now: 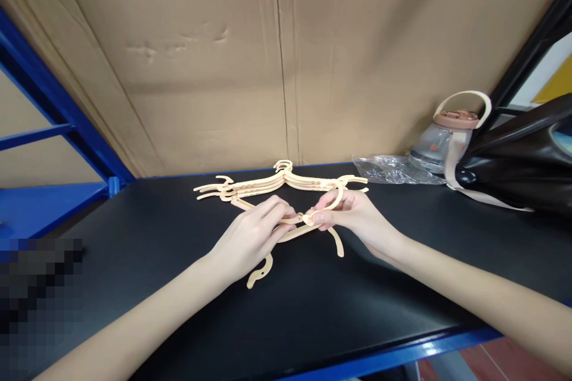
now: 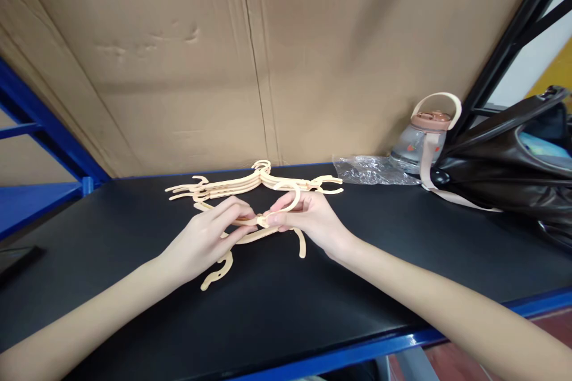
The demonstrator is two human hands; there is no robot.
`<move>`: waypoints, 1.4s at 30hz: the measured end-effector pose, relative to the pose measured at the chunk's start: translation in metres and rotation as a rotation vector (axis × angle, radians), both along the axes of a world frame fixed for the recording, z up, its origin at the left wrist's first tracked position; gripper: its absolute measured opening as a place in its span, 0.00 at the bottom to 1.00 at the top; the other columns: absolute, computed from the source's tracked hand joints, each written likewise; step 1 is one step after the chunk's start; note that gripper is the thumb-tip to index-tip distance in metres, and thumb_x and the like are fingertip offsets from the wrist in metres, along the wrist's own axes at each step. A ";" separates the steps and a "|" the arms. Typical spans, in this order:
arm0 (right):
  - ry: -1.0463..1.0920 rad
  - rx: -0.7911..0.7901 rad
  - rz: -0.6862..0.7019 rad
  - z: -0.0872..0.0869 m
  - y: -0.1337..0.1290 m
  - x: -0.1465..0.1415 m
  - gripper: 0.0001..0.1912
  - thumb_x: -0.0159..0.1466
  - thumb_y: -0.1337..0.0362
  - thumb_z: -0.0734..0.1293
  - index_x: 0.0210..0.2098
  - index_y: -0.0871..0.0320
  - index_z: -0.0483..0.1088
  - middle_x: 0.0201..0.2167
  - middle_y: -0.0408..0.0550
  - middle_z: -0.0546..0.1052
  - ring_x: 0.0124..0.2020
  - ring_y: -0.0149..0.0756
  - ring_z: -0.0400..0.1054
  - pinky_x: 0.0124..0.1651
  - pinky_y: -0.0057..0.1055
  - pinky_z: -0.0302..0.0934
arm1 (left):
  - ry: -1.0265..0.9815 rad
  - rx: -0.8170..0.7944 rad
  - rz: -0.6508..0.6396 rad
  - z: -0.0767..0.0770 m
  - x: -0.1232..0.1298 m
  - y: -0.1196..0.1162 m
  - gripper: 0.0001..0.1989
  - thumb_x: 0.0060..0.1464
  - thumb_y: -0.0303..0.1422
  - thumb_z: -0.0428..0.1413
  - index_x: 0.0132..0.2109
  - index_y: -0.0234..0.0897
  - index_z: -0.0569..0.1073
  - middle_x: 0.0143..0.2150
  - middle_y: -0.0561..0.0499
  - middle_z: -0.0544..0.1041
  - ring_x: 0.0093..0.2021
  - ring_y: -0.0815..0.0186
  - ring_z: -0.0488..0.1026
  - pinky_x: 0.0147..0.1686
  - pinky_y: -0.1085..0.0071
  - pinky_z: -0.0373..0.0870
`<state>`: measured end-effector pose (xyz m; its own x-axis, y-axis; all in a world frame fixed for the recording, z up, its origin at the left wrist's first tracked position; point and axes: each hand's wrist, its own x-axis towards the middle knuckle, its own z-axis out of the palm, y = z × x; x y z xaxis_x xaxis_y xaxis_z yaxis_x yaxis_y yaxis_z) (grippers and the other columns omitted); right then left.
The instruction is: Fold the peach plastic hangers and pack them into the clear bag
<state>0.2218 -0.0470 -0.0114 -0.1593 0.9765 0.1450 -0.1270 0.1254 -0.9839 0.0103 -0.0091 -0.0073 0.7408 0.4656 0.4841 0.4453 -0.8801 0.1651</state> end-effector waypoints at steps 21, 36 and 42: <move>0.063 -0.028 0.147 0.001 0.001 0.001 0.10 0.55 0.65 0.71 0.30 0.57 0.64 0.30 0.43 0.76 0.29 0.28 0.64 0.32 0.27 0.56 | -0.052 0.219 -0.067 0.003 -0.002 -0.006 0.06 0.61 0.25 0.48 0.43 0.32 0.69 0.35 0.50 0.71 0.32 0.70 0.69 0.33 0.74 0.67; -0.134 0.161 -0.026 -0.008 0.000 -0.006 0.12 0.54 0.62 0.72 0.27 0.57 0.64 0.29 0.43 0.77 0.34 0.35 0.73 0.40 0.34 0.66 | 0.097 0.419 -0.067 0.001 0.002 -0.008 0.10 0.61 0.24 0.44 0.41 0.30 0.70 0.31 0.48 0.69 0.29 0.65 0.67 0.30 0.70 0.67; -0.323 0.193 0.012 -0.008 0.004 0.000 0.09 0.57 0.63 0.69 0.31 0.57 0.64 0.30 0.43 0.74 0.34 0.35 0.71 0.40 0.35 0.64 | 0.196 0.436 -0.028 0.002 0.003 -0.011 0.12 0.60 0.21 0.43 0.40 0.32 0.71 0.30 0.49 0.69 0.28 0.66 0.67 0.27 0.71 0.65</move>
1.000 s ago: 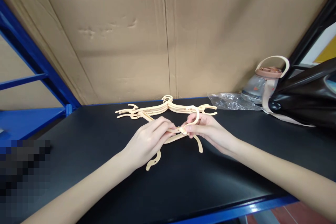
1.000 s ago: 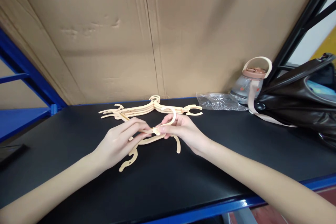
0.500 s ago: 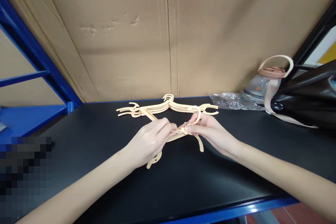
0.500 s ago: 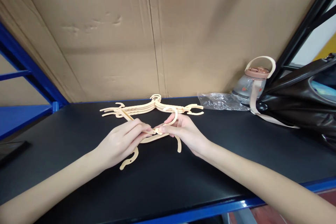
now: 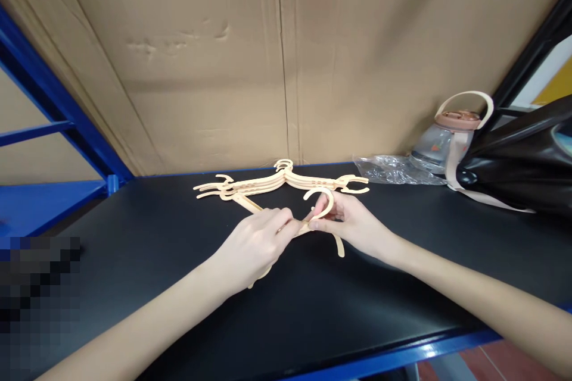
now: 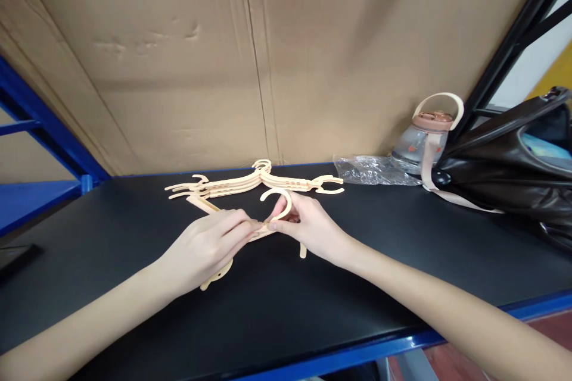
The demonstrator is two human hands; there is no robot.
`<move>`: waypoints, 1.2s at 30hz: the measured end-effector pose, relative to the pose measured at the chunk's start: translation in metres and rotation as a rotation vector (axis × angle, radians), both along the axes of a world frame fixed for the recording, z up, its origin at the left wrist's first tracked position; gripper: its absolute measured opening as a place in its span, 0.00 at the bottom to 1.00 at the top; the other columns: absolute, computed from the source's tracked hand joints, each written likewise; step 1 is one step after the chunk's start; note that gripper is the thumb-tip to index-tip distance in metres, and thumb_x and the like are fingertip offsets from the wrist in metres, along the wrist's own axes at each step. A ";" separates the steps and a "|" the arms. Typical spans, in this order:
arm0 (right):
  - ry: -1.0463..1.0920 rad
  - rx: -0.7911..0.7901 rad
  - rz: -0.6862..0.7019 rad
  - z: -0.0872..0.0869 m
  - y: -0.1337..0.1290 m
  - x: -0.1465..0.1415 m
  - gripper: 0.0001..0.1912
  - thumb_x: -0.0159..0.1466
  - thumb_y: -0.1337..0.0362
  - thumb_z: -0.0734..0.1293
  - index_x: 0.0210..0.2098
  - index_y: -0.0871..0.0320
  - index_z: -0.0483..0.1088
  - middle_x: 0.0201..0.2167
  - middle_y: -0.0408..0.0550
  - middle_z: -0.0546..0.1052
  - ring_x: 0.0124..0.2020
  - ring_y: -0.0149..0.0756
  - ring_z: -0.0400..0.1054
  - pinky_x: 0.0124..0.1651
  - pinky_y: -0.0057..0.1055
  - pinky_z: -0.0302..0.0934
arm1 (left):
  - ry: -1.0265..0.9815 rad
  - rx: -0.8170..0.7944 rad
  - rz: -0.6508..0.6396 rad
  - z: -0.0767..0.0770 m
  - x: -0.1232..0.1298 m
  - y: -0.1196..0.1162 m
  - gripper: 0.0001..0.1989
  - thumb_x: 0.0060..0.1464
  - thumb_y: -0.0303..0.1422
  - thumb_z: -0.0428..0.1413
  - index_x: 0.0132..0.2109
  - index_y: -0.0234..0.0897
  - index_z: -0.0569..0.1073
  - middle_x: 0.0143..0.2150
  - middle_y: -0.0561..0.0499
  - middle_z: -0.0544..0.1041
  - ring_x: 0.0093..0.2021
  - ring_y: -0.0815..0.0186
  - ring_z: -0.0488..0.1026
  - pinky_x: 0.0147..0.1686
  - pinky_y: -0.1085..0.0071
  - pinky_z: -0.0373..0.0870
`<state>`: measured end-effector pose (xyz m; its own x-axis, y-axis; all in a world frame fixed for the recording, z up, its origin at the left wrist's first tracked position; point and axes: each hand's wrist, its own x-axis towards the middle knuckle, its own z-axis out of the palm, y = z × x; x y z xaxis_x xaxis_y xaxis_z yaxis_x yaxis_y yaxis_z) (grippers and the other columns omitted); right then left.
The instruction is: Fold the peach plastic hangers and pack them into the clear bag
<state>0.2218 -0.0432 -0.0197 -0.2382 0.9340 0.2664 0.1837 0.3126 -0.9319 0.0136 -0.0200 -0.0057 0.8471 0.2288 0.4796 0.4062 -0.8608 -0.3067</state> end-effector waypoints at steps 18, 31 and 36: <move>-0.031 -0.032 0.047 0.006 -0.006 -0.003 0.12 0.59 0.55 0.67 0.30 0.58 0.67 0.28 0.43 0.73 0.31 0.32 0.68 0.34 0.30 0.61 | -0.332 -0.557 0.198 0.001 0.004 -0.003 0.06 0.60 0.31 0.50 0.45 0.40 0.69 0.37 0.54 0.73 0.34 0.69 0.72 0.33 0.73 0.70; -0.196 0.070 -0.033 0.007 -0.001 0.003 0.13 0.61 0.54 0.66 0.28 0.58 0.69 0.25 0.42 0.71 0.26 0.30 0.63 0.30 0.28 0.57 | -0.239 -0.570 0.063 0.007 0.002 -0.001 0.10 0.62 0.33 0.47 0.46 0.39 0.70 0.36 0.52 0.71 0.35 0.68 0.69 0.31 0.74 0.69; -0.167 0.108 -0.053 0.008 -0.001 0.003 0.09 0.60 0.57 0.68 0.32 0.56 0.69 0.30 0.43 0.73 0.31 0.32 0.67 0.31 0.28 0.59 | -0.223 -0.558 0.080 0.007 0.003 0.000 0.09 0.62 0.32 0.45 0.43 0.38 0.70 0.34 0.52 0.71 0.35 0.67 0.70 0.29 0.74 0.69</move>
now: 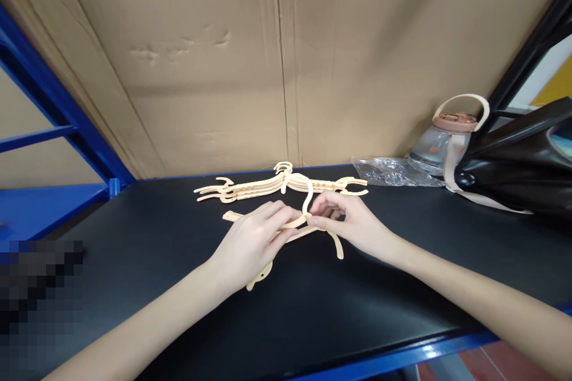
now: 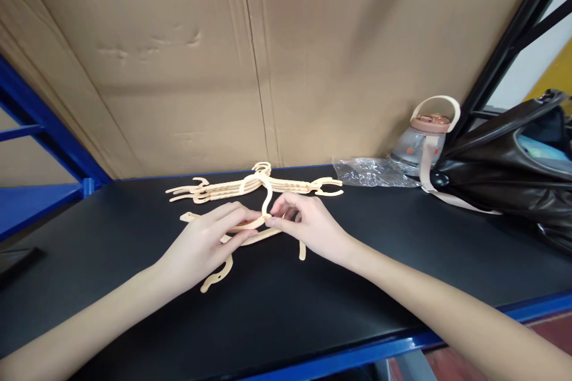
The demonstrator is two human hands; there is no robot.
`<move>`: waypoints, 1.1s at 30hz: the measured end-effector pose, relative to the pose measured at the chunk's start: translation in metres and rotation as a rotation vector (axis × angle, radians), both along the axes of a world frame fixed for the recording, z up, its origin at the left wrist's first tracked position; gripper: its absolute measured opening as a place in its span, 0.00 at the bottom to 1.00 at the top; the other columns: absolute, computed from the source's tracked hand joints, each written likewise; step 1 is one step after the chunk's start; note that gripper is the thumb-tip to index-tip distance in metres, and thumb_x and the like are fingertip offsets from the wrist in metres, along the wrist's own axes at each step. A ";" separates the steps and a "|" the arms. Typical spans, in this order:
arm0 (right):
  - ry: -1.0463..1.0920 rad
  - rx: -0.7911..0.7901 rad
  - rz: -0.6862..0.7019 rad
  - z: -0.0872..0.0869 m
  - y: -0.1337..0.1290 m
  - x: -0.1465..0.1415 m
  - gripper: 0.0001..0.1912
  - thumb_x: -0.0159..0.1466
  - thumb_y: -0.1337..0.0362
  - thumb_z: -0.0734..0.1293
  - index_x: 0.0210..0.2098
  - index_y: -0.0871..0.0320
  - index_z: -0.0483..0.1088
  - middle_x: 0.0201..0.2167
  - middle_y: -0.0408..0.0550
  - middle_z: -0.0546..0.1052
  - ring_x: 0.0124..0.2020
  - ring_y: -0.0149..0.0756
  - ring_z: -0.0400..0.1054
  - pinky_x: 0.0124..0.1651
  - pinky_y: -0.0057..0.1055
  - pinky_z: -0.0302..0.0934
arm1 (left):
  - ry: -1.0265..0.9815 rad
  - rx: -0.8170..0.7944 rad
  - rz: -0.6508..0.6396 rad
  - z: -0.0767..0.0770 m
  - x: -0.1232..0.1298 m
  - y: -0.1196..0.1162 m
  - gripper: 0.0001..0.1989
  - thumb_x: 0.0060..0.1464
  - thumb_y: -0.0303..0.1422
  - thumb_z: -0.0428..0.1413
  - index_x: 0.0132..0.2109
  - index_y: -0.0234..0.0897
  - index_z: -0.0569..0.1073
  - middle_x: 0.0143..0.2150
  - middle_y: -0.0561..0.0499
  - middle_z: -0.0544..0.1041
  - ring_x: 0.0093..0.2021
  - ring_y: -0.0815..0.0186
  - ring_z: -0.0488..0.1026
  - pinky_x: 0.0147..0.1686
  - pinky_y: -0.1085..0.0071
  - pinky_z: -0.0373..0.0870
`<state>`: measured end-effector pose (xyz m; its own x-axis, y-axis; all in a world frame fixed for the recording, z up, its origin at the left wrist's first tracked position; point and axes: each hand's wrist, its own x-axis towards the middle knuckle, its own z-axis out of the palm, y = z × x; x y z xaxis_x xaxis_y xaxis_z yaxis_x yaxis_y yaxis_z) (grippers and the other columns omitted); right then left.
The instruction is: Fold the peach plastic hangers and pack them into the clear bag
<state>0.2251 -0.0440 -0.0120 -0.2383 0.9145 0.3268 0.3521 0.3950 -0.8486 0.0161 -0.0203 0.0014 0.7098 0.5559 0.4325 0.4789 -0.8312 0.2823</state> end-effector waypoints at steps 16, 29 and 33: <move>-0.544 0.313 -0.160 0.005 0.017 0.027 0.06 0.64 0.63 0.62 0.33 0.55 0.70 0.31 0.45 0.75 0.32 0.35 0.68 0.35 0.32 0.59 | -0.059 0.038 0.265 0.001 -0.009 0.013 0.08 0.61 0.32 0.44 0.47 0.40 0.62 0.42 0.48 0.75 0.39 0.60 0.75 0.35 0.65 0.70; -0.759 0.197 0.057 0.003 0.017 0.030 0.17 0.57 0.49 0.68 0.38 0.54 0.75 0.40 0.46 0.75 0.42 0.42 0.67 0.40 0.35 0.58 | -0.277 -0.414 0.125 -0.006 -0.014 0.029 0.20 0.59 0.31 0.45 0.58 0.41 0.57 0.34 0.53 0.72 0.22 0.72 0.65 0.24 0.74 0.66; -0.765 0.140 0.114 0.002 0.014 0.030 0.14 0.59 0.51 0.67 0.37 0.55 0.75 0.41 0.46 0.73 0.41 0.39 0.67 0.41 0.33 0.58 | -0.343 -0.564 0.120 -0.003 -0.011 0.027 0.19 0.57 0.33 0.48 0.56 0.39 0.61 0.34 0.52 0.70 0.29 0.69 0.67 0.28 0.73 0.67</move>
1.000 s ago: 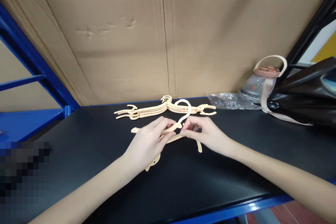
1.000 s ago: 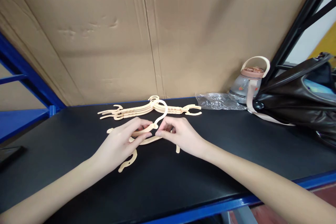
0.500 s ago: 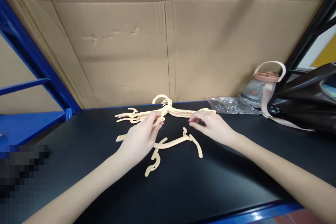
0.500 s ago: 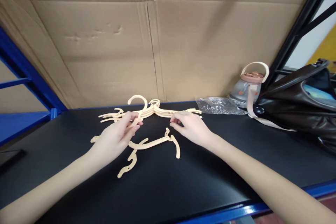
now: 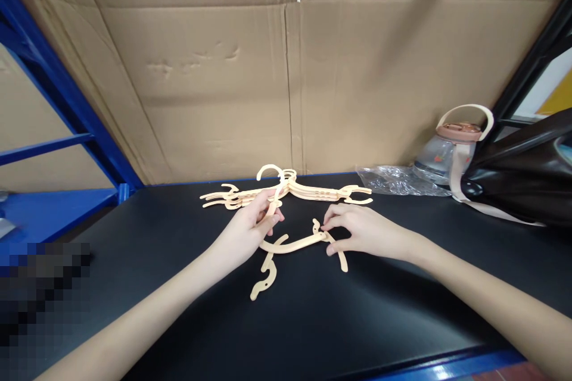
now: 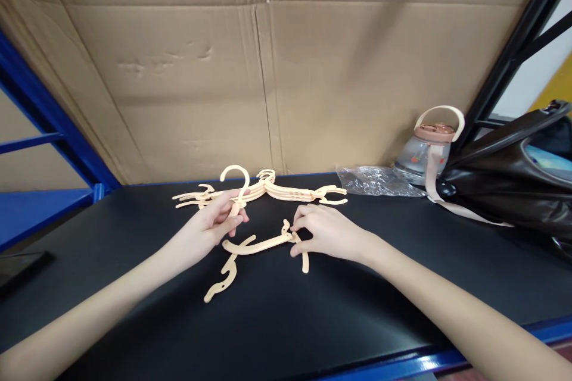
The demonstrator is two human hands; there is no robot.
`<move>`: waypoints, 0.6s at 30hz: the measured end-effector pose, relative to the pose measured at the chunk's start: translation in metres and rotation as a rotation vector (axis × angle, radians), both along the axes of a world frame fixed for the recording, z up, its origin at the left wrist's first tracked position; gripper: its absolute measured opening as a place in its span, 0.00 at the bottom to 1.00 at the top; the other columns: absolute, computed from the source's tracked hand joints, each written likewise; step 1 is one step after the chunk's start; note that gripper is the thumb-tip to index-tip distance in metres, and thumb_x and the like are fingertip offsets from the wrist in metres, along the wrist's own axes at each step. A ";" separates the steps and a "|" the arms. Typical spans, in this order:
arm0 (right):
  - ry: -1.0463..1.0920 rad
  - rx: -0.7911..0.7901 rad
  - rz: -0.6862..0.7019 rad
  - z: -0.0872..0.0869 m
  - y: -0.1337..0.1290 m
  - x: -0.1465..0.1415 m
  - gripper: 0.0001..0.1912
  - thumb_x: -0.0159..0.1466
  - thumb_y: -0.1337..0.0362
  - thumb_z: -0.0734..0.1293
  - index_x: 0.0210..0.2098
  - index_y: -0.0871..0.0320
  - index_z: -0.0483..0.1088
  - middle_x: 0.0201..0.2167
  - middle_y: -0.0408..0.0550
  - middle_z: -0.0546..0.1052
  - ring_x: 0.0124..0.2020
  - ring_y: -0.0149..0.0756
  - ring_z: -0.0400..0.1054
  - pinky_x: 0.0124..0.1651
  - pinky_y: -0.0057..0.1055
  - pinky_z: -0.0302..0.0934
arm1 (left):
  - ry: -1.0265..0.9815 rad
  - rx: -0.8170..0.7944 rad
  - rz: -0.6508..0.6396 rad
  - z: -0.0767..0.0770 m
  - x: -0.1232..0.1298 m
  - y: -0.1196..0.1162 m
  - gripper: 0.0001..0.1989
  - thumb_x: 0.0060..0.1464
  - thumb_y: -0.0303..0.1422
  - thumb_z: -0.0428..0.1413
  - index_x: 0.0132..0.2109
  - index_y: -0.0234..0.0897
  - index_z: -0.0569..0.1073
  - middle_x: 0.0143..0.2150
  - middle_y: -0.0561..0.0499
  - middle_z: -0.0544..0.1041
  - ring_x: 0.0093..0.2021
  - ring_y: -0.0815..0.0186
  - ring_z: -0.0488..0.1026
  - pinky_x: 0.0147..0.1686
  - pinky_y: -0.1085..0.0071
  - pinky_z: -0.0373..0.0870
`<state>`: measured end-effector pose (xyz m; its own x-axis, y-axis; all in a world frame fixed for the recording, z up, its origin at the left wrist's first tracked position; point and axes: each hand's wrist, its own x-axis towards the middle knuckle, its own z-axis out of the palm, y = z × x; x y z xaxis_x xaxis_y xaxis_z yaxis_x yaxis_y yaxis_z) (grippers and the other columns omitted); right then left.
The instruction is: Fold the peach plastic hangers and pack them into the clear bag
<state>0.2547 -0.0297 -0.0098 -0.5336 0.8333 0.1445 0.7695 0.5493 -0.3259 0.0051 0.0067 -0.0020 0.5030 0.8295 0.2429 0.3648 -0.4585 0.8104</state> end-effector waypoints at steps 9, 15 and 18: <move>0.245 -0.032 -0.267 -0.006 0.007 0.001 0.04 0.55 0.70 0.63 0.30 0.56 0.62 0.22 0.39 0.69 0.23 0.30 0.64 0.27 0.27 0.55 | -0.069 -0.177 0.096 0.006 0.002 -0.002 0.20 0.58 0.46 0.47 0.51 0.39 0.68 0.36 0.50 0.71 0.34 0.66 0.66 0.24 0.76 0.62; 0.745 -0.230 -0.148 0.001 0.005 -0.005 0.07 0.59 0.63 0.65 0.33 0.56 0.60 0.30 0.43 0.74 0.26 0.29 0.68 0.28 0.27 0.62 | -0.124 -0.307 0.082 0.017 0.006 -0.009 0.18 0.56 0.42 0.52 0.48 0.36 0.73 0.39 0.49 0.71 0.39 0.64 0.69 0.29 0.75 0.70; 0.791 -0.217 -0.100 0.005 0.004 -0.006 0.09 0.57 0.63 0.68 0.35 0.57 0.64 0.35 0.45 0.75 0.30 0.30 0.69 0.37 0.31 0.65 | -0.119 -0.339 0.044 0.018 0.006 -0.011 0.17 0.54 0.42 0.54 0.44 0.35 0.74 0.40 0.48 0.71 0.39 0.64 0.70 0.29 0.74 0.71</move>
